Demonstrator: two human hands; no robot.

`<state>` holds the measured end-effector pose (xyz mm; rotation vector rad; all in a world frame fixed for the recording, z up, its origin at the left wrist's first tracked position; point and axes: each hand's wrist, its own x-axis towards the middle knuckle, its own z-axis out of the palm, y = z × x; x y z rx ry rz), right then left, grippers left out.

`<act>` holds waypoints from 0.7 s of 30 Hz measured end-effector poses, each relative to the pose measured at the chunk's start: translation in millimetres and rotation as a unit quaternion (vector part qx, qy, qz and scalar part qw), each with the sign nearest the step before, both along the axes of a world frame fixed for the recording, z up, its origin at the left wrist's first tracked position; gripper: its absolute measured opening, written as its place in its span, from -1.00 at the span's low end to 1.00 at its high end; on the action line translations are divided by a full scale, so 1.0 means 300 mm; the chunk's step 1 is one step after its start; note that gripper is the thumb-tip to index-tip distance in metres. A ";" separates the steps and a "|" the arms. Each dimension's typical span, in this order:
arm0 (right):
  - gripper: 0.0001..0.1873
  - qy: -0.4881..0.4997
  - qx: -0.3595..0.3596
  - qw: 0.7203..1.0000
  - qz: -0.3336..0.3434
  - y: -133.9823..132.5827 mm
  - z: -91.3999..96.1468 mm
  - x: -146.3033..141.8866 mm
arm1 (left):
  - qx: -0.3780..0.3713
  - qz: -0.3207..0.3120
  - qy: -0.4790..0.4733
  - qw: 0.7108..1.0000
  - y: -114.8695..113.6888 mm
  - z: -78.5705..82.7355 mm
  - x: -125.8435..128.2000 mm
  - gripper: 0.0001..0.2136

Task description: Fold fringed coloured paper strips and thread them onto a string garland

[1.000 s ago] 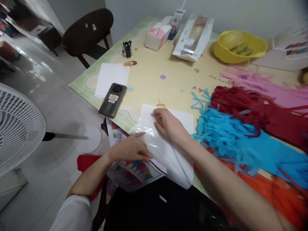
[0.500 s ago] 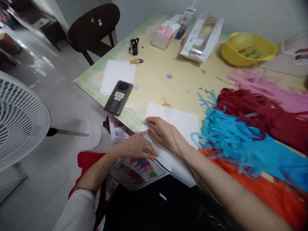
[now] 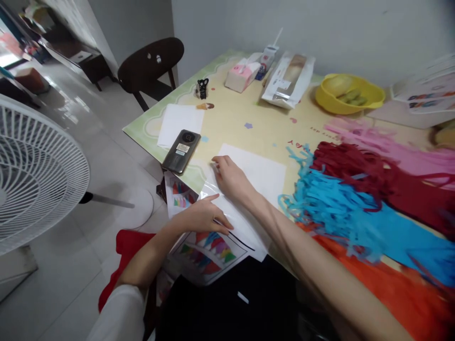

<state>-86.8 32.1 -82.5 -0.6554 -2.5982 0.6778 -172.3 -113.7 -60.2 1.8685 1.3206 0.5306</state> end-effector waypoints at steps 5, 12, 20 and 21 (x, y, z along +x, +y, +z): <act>-0.63 -0.014 0.014 1.000 -0.014 -0.023 0.005 -0.019 | 0.003 -0.011 0.004 1.000 -0.007 -0.005 0.002 -0.86; -0.68 -0.022 0.018 0.999 -0.016 0.001 0.004 -0.029 | 0.003 -0.011 0.013 1.000 -0.006 -0.010 -0.004 -0.87; -0.69 -0.031 0.022 0.999 0.004 0.003 0.013 -0.033 | -0.015 -0.001 0.013 1.000 -0.006 -0.010 -0.003 -0.85; -0.70 -0.032 0.022 0.999 0.005 0.002 0.014 -0.034 | -0.015 0.001 0.014 1.000 -0.006 -0.010 -0.002 -0.85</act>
